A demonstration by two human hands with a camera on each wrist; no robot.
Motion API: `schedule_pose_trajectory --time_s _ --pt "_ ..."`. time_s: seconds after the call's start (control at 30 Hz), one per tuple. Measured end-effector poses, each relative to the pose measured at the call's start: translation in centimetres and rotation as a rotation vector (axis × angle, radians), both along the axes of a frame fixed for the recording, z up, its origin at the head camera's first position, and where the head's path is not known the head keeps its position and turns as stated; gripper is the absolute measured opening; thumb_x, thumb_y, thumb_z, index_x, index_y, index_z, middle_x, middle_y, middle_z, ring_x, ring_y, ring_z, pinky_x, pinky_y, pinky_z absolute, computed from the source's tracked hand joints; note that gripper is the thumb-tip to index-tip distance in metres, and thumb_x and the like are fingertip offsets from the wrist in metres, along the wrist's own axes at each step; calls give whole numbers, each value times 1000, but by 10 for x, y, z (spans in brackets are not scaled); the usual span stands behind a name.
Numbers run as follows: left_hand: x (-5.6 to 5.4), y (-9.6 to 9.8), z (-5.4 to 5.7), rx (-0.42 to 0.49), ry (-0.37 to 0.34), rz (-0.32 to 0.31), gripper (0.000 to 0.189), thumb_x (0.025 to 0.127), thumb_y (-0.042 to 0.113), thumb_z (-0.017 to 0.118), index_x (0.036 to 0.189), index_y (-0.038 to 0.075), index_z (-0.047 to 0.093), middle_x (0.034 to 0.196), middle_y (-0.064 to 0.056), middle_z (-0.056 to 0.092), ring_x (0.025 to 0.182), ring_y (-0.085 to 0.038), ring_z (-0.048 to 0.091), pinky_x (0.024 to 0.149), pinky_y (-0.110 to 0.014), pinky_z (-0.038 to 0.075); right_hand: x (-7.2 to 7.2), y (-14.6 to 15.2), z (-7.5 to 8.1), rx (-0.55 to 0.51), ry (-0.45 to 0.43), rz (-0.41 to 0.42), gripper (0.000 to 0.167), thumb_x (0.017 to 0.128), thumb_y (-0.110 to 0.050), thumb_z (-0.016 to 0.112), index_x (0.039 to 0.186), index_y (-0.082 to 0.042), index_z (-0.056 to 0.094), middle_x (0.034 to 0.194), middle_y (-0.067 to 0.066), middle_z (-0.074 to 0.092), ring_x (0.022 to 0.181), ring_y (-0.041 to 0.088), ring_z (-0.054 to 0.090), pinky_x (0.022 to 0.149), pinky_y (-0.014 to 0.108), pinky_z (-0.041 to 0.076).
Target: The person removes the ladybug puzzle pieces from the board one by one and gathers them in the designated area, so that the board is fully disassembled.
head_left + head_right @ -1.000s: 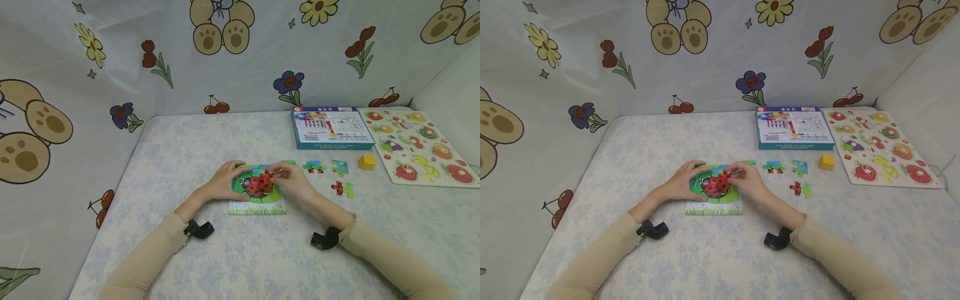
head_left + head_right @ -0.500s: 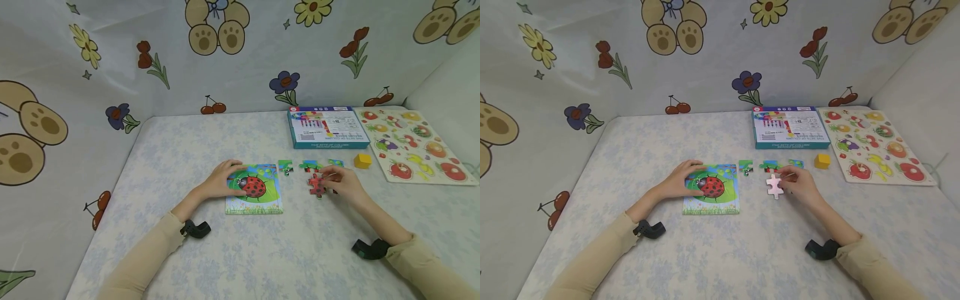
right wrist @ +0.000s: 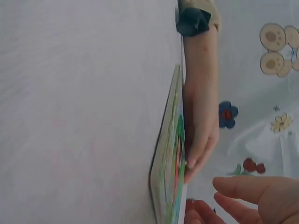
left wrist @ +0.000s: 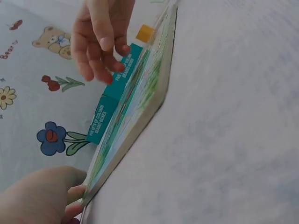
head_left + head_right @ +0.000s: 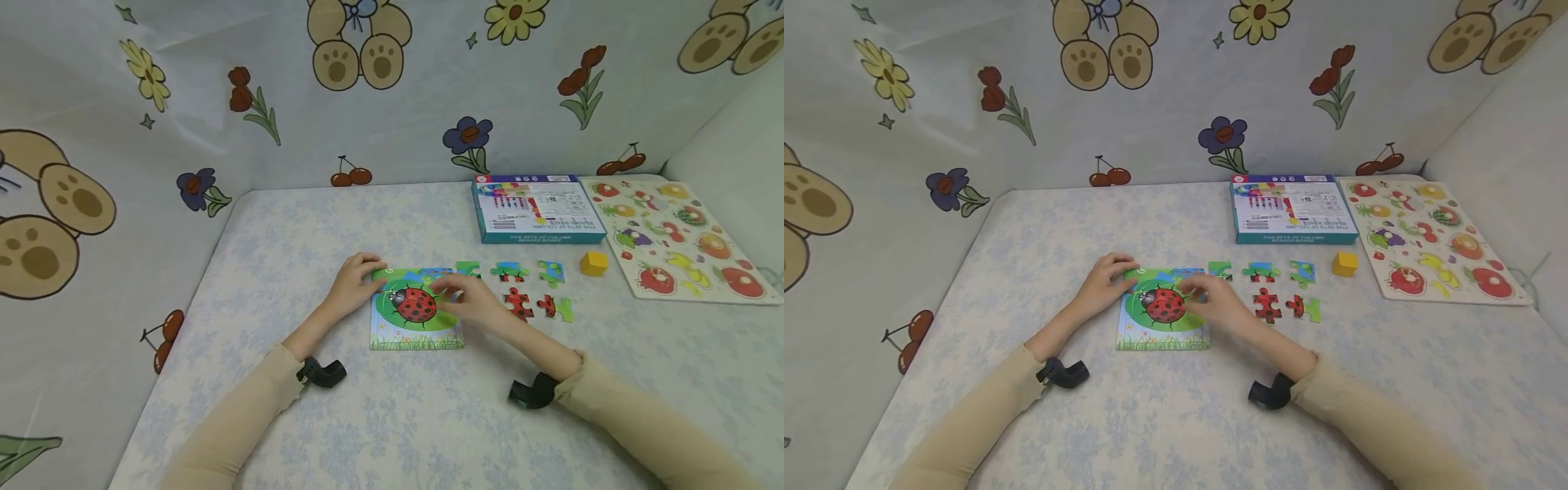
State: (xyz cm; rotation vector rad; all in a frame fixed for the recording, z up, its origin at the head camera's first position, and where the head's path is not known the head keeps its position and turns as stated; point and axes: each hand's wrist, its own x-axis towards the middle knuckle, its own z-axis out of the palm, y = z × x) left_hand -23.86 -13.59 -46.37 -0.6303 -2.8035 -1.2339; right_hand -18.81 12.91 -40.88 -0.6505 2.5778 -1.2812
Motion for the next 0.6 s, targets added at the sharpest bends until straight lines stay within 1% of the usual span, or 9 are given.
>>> schedule_pose_trajectory --time_s 0.1,0.2,0.3,0.37,0.4,0.43,0.5,0.6 --pt "-3 -3 2 -25 -2 -37 35 94 27 61 124 10 64 134 -11 52 130 -30 42 108 -50 35 0 -28 -3 47 29 101 39 86 -5 68 123 2 60 116 18 64 96 27 60 75 29 51" --pt "-7 -11 5 -116 -23 -126 45 92 34 62 132 14 57 140 -8 46 134 -29 37 111 -52 29 -1 -47 -6 101 68 143 45 85 -5 69 127 2 57 119 17 63 101 27 59 81 34 51" --pt "-8 -20 10 -203 -70 -239 71 83 40 72 144 18 44 149 -7 34 141 -30 26 114 -55 20 -2 -56 -9 136 102 146 46 82 -4 71 126 2 58 118 16 63 104 28 59 86 40 52" --pt "-8 -25 13 -256 -87 -303 90 75 45 78 149 19 35 155 -7 25 144 -30 18 115 -57 15 -4 -60 -10 143 108 144 47 80 -2 73 125 1 59 115 15 64 103 27 59 87 40 51" --pt "-7 -26 14 -264 -94 -325 97 71 46 80 150 18 32 156 -8 22 145 -31 16 115 -58 14 -5 -61 -11 140 108 145 46 80 -2 73 124 1 60 113 15 64 101 27 59 86 39 52" --pt "-6 -27 16 -276 -95 -341 102 69 47 82 151 18 29 157 -9 20 145 -31 15 116 -59 13 -6 -61 -12 135 108 146 46 79 -1 74 123 0 61 111 15 63 98 26 59 84 38 52" --pt "-5 -27 17 -297 -83 -357 107 67 49 82 152 17 27 157 -9 18 145 -31 15 116 -58 13 -8 -62 -13 114 106 148 45 78 0 75 121 -1 62 107 15 61 94 25 58 80 35 51" --pt "-4 -26 17 -303 -82 -350 108 66 49 83 152 17 26 157 -9 18 144 -30 15 116 -57 13 -10 -63 -15 45 88 135 38 80 4 72 116 -1 64 104 16 58 87 23 58 74 29 51"
